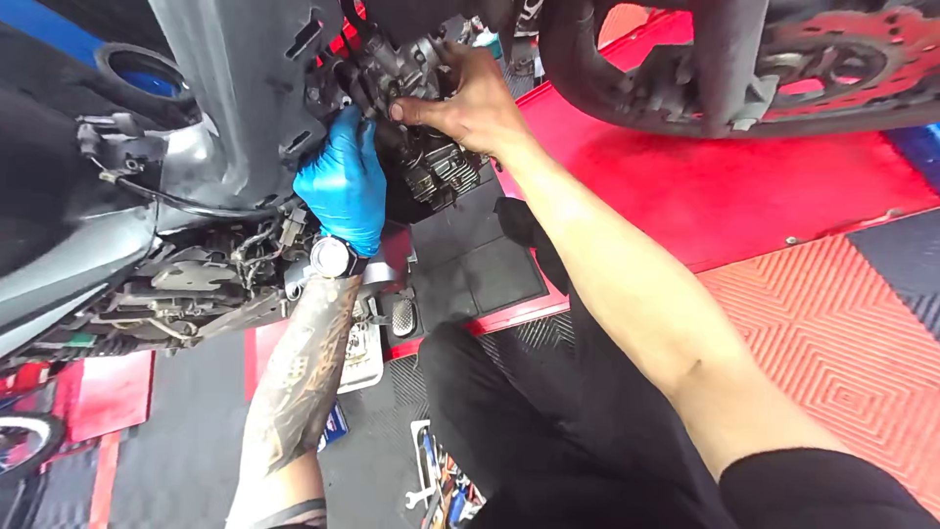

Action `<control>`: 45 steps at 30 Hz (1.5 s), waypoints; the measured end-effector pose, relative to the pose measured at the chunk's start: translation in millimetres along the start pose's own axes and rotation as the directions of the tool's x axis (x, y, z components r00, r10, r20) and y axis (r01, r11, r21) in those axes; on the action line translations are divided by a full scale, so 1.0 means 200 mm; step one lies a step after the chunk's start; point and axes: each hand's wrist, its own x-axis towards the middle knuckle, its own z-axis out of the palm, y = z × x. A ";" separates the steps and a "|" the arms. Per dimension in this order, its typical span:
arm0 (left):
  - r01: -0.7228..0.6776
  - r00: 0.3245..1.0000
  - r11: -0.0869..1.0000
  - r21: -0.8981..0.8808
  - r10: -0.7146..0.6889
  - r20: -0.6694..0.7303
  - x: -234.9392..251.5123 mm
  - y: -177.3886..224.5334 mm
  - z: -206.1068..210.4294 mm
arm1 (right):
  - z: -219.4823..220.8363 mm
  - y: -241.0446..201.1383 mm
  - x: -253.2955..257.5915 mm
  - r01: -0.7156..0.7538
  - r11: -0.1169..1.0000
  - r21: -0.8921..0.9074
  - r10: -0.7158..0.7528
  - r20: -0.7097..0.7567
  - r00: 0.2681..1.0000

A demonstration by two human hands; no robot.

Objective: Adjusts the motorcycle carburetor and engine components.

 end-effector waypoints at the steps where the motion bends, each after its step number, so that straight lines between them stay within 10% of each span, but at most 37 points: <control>1: 0.005 1.000 1.000 -0.018 -0.005 -0.003 0.00 0.00 0.00 | -0.01 0.00 0.00 -0.010 1.000 -0.017 0.010 0.006 1.000; 8: 0.048 0.998 0.995 -0.084 -0.052 -0.042 -0.02 -0.01 0.02 | -0.09 -0.08 -0.06 -0.083 0.978 -0.192 0.096 0.059 0.994; 14: 0.177 0.889 0.981 0.083 -0.195 0.415 0.02 0.08 -0.10 | -0.24 -0.11 -0.20 -0.188 0.885 -0.426 0.245 0.082 0.966; 20: 0.133 0.956 0.990 0.044 -0.140 0.260 0.01 0.04 -0.05 | -0.35 0.05 -0.26 -0.265 0.700 -0.663 0.451 0.123 0.884; 31: 0.144 0.990 0.980 -0.136 -0.141 0.028 -0.01 0.02 -0.02 | -0.10 0.61 -0.75 -0.880 0.438 -0.185 0.865 -0.179 0.469; 45: 0.136 0.984 0.990 -0.043 -0.130 0.124 -0.01 0.03 -0.02 | -0.15 0.65 -0.61 -0.665 0.683 -0.304 0.631 -0.214 0.746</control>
